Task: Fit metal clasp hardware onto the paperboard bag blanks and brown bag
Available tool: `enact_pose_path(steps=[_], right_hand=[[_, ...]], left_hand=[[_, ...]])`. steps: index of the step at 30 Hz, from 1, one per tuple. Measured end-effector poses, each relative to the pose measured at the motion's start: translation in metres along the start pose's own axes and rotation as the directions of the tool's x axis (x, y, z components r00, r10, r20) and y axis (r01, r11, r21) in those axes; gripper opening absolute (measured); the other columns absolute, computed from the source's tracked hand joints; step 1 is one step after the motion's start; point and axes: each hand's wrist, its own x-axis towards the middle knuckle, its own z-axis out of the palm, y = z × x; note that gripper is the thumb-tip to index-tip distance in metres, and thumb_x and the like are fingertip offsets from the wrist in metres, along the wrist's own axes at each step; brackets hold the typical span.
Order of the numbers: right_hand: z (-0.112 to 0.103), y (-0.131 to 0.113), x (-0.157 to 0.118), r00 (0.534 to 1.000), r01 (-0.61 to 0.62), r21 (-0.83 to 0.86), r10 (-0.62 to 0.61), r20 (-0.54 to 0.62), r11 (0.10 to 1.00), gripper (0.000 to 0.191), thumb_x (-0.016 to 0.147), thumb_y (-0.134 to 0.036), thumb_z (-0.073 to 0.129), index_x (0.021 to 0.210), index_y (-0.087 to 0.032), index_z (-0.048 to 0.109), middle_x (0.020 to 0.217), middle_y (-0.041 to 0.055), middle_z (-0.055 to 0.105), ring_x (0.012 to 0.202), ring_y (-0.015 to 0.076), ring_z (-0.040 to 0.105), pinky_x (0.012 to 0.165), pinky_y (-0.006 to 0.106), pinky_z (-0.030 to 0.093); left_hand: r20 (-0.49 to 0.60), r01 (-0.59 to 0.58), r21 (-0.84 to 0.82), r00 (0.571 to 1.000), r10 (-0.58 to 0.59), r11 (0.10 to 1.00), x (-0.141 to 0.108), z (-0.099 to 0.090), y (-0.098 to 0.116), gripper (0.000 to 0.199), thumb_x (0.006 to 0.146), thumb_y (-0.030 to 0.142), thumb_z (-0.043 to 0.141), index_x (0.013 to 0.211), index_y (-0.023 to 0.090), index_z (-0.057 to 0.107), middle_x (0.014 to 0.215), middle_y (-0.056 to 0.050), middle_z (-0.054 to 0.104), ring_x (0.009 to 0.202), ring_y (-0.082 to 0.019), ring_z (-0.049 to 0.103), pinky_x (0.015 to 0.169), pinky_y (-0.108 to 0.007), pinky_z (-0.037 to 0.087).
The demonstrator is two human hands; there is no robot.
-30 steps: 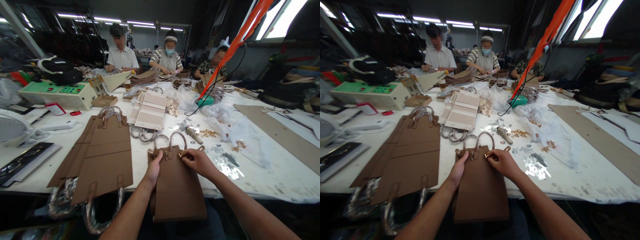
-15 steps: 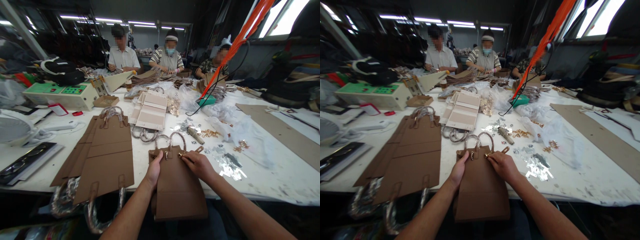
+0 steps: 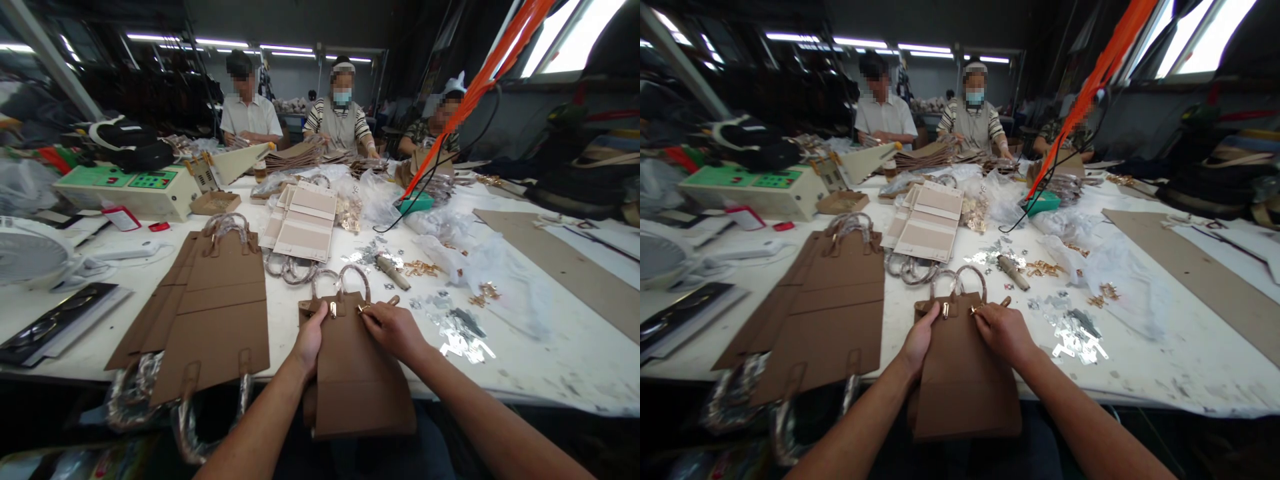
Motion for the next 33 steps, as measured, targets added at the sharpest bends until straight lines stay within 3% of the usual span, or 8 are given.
enact_pose_path(steps=[14, 23, 26, 30, 33], right_hand=[[-0.009, -0.018, -0.005, 1.000, 0.005, -0.105, -0.002, 0.030, 0.994, 0.039, 0.107, -0.035, 0.045, 0.076, -0.021, 0.065, 0.077, 0.0021, 0.070, 0.073, 0.0172, 0.066, 0.068, 0.028, 0.035], [-0.017, -0.035, 0.010, 0.990, -0.097, -0.280, 0.120, 0.069, 0.955, 0.032, 0.100, -0.032, 0.059, 0.071, -0.022, 0.068, 0.078, 0.0026, 0.075, 0.073, 0.0207, 0.070, 0.061, 0.032, 0.030], [-0.018, -0.031, 0.006, 0.992, -0.100, -0.203, 0.114, 0.055, 0.974, 0.029, 0.100, -0.034, 0.061, 0.075, -0.023, 0.069, 0.078, 0.0010, 0.075, 0.076, 0.0219, 0.071, 0.063, 0.031, 0.035], [-0.011, -0.021, -0.005, 0.957, -0.274, 0.085, 0.280, -0.079, 0.958, 0.015, 0.094, -0.041, 0.070, 0.098, -0.027, 0.073, 0.085, -0.0021, 0.077, 0.072, 0.0202, 0.071, 0.065, 0.029, 0.045], [-0.005, -0.015, -0.008, 0.970, -0.186, 0.237, 0.216, -0.108, 0.953, 0.023, 0.097, -0.037, 0.067, 0.117, -0.031, 0.073, 0.103, -0.0011, 0.078, 0.087, 0.0202, 0.073, 0.078, 0.030, 0.051]], left_hand=[[0.027, -0.024, -0.013, 0.999, 0.025, 1.000, -0.003, 0.003, -0.007, 0.054, 0.096, 0.049, 0.062, 0.131, 0.008, 0.067, 0.105, -0.019, 0.079, 0.099, -0.033, 0.078, 0.093, -0.048, 0.062], [0.049, -0.103, -0.024, 0.993, 0.104, 0.994, -0.005, 0.008, -0.010, 0.050, 0.098, 0.042, 0.060, 0.134, 0.009, 0.065, 0.111, -0.018, 0.078, 0.100, -0.032, 0.077, 0.097, -0.049, 0.060], [0.048, -0.144, -0.024, 0.988, 0.145, 0.989, -0.004, 0.006, -0.011, 0.049, 0.096, 0.040, 0.064, 0.134, 0.009, 0.066, 0.111, -0.018, 0.078, 0.101, -0.032, 0.077, 0.098, -0.049, 0.060], [0.053, -0.128, -0.053, 0.990, 0.131, 0.990, -0.003, 0.002, -0.012, 0.050, 0.095, 0.043, 0.064, 0.131, 0.008, 0.067, 0.109, -0.018, 0.079, 0.102, -0.033, 0.077, 0.097, -0.049, 0.060], [0.054, -0.096, -0.067, 0.994, 0.100, 0.993, -0.003, 0.002, -0.012, 0.051, 0.096, 0.044, 0.062, 0.131, 0.007, 0.067, 0.108, -0.019, 0.079, 0.102, -0.034, 0.077, 0.097, -0.050, 0.060]])
